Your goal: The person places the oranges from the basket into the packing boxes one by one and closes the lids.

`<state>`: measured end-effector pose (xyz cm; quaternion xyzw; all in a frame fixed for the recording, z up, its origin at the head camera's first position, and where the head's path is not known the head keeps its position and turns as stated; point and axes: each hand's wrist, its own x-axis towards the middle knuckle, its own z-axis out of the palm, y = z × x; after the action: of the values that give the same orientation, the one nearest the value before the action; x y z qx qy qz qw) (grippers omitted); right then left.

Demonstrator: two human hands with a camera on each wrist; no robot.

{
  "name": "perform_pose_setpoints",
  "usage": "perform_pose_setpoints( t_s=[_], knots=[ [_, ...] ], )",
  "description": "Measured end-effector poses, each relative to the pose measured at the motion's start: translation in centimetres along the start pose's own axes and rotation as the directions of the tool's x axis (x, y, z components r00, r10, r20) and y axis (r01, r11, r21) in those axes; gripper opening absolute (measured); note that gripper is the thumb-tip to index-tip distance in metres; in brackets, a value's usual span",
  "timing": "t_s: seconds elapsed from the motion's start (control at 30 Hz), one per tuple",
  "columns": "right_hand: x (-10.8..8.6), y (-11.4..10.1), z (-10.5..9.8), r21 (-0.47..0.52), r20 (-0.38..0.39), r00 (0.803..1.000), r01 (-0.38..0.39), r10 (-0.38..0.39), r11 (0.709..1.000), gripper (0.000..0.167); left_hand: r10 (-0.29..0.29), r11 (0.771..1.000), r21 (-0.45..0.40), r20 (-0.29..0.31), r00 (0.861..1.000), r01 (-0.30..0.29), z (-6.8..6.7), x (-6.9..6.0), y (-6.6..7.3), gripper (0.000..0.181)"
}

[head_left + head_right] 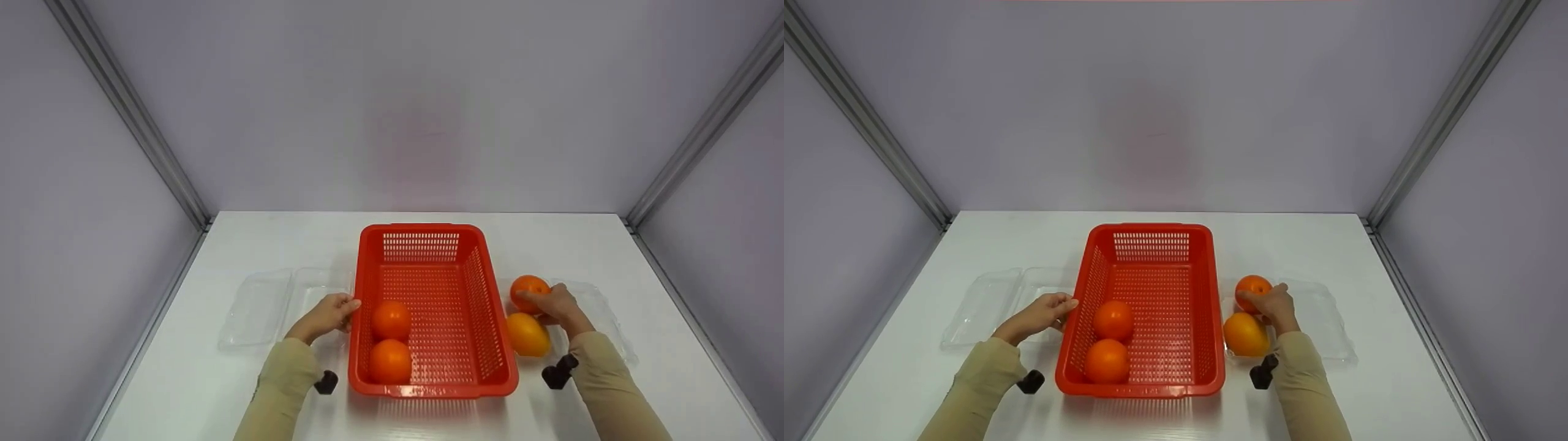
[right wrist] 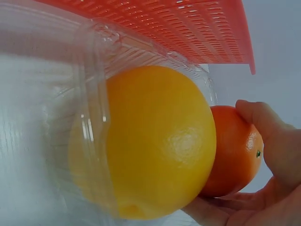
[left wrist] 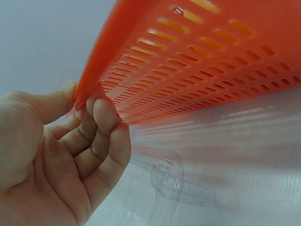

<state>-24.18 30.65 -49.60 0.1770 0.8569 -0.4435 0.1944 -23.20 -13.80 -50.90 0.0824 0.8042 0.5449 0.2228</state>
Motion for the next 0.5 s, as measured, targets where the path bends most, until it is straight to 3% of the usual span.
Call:
perform_pose_setpoints(
  t_s=[0.33, 0.5],
  knots=[
    [-0.86, -0.55, -0.83, -0.157, -0.099, 0.995, 0.008, -0.024, 0.988, 0.078, 0.02, 1.0, 0.007, -0.002, 1.0, -0.02, 0.0, -0.03, 0.03, 0.029],
    [-0.57, -0.42, -1.04, -0.162, -0.122, 0.992, 0.001, -0.022, 0.987, 0.079, 0.02, 1.0, 0.012, 0.004, 1.0, -0.02, 0.01, -0.05, 0.03, 0.027]
  ],
)
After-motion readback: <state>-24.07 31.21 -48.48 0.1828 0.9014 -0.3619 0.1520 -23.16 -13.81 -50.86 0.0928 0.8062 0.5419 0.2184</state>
